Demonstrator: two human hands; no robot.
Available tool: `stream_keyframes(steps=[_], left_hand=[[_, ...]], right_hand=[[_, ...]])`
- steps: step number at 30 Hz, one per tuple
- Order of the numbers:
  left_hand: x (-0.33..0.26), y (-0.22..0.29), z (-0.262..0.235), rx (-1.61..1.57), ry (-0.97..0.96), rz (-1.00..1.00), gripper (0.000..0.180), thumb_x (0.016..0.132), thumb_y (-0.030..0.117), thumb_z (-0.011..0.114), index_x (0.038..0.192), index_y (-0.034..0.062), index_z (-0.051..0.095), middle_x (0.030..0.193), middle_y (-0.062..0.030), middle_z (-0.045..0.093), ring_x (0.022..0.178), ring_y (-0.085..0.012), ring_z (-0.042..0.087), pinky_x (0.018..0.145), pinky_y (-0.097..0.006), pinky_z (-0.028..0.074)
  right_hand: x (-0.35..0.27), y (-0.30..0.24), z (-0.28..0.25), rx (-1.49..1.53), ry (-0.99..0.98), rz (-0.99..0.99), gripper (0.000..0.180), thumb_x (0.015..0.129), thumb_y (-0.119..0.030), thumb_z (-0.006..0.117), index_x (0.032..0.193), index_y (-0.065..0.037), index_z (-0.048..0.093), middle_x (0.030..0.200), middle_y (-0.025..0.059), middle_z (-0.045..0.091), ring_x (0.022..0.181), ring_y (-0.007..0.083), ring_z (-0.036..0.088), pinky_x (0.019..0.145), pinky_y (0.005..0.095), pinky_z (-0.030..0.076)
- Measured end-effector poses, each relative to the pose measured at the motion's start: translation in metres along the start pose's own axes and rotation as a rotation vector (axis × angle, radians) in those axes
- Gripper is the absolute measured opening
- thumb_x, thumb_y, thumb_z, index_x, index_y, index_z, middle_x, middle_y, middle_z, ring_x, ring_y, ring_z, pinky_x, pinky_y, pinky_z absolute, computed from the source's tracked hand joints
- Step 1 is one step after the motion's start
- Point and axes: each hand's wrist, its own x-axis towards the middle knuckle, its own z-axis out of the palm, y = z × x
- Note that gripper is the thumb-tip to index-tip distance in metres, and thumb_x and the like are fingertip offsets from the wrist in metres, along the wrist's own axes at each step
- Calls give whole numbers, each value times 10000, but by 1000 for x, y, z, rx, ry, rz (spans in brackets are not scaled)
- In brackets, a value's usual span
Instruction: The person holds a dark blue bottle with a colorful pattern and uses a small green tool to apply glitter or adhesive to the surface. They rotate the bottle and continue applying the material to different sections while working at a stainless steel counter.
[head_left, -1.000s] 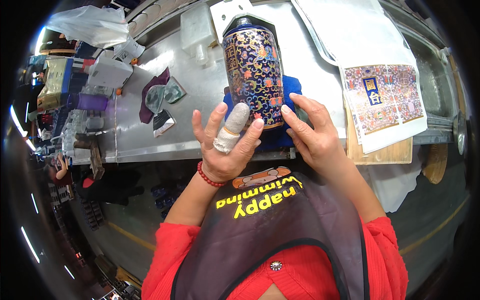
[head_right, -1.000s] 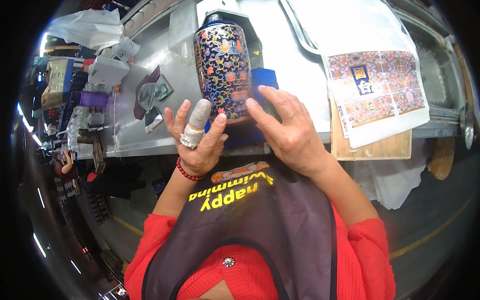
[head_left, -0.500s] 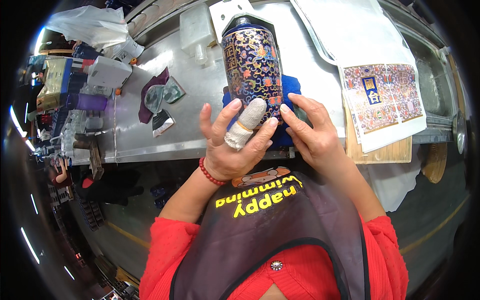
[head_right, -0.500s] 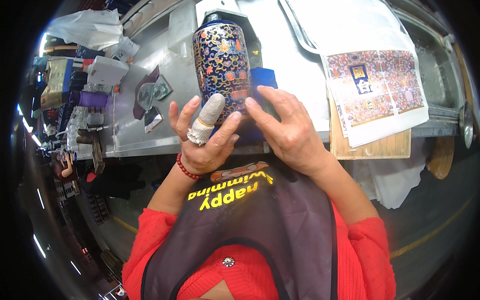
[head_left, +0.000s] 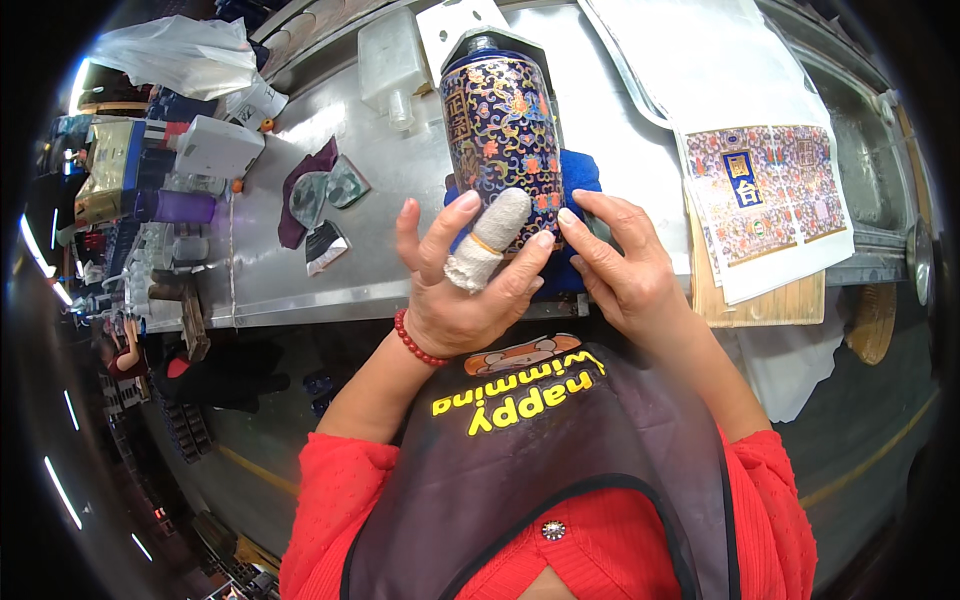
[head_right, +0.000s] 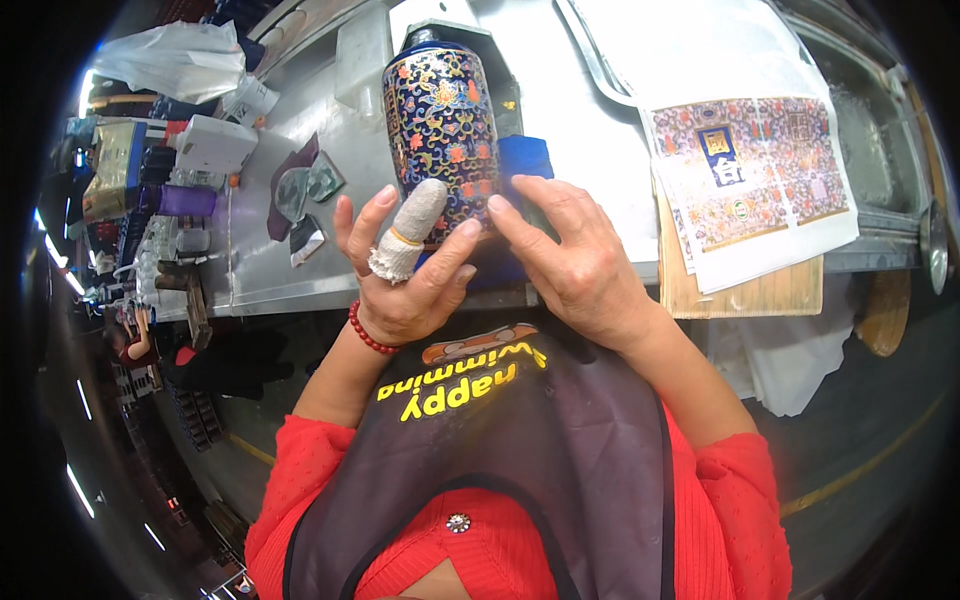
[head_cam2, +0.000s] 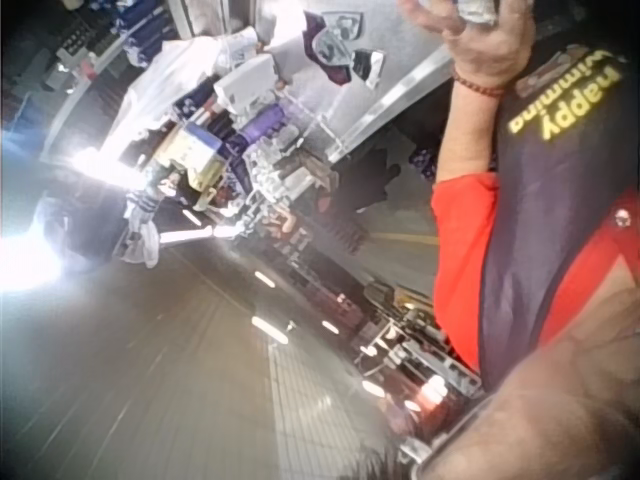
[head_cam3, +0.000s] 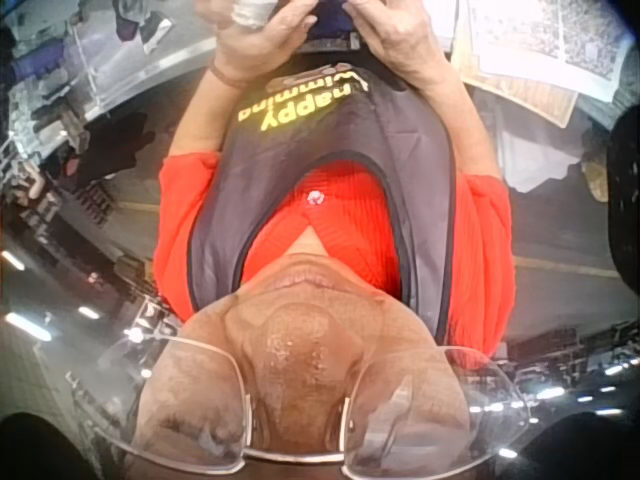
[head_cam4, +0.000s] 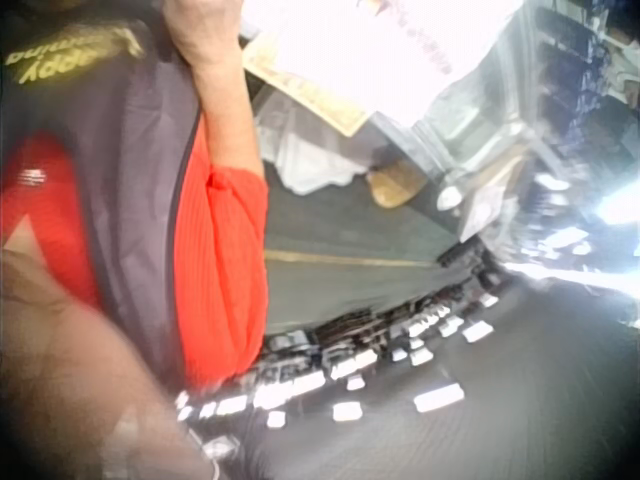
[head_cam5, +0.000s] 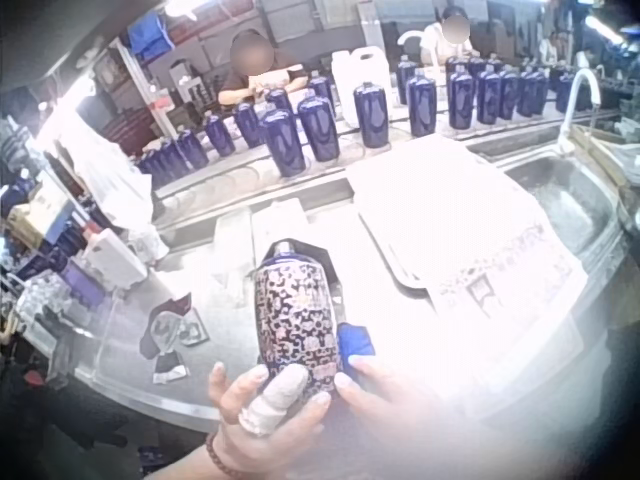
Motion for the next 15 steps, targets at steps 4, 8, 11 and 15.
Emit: stream_keyframes(steps=[4,8,11,15], left_hand=[[2,4,6,1,21,19,329,885,264,749,1210,303,777,1347,7,655,1368,-260,493,1253,-609,185],[-5,3,8,-45,1,22,367,873,262,756,1238,286,766,1346,-20,658,1383,-282,475,1257,-601,183],[-13,-6,3,-70,50,-115,491,848,289,781,1329,220,718,1362,-63,651,1391,-337,457,1255,-607,175],[-13,-21,4,20,-36,-236,715,800,405,832,1442,155,642,1489,-130,550,1468,-366,354,1242,-617,121]], right_hand=[[0,1,1,4,2,-1,557,805,43,735,1352,-39,667,1311,227,614,1168,418,634,984,489,542],[-1,1,-1,3,4,5,558,819,70,712,1364,-35,654,1298,231,626,1151,420,644,972,486,549],[3,0,-7,67,64,30,580,812,91,711,1375,-16,625,1230,219,666,1091,410,675,945,479,562],[20,0,-18,144,64,-2,562,760,94,742,1297,3,604,1055,160,706,902,362,691,807,456,561]])
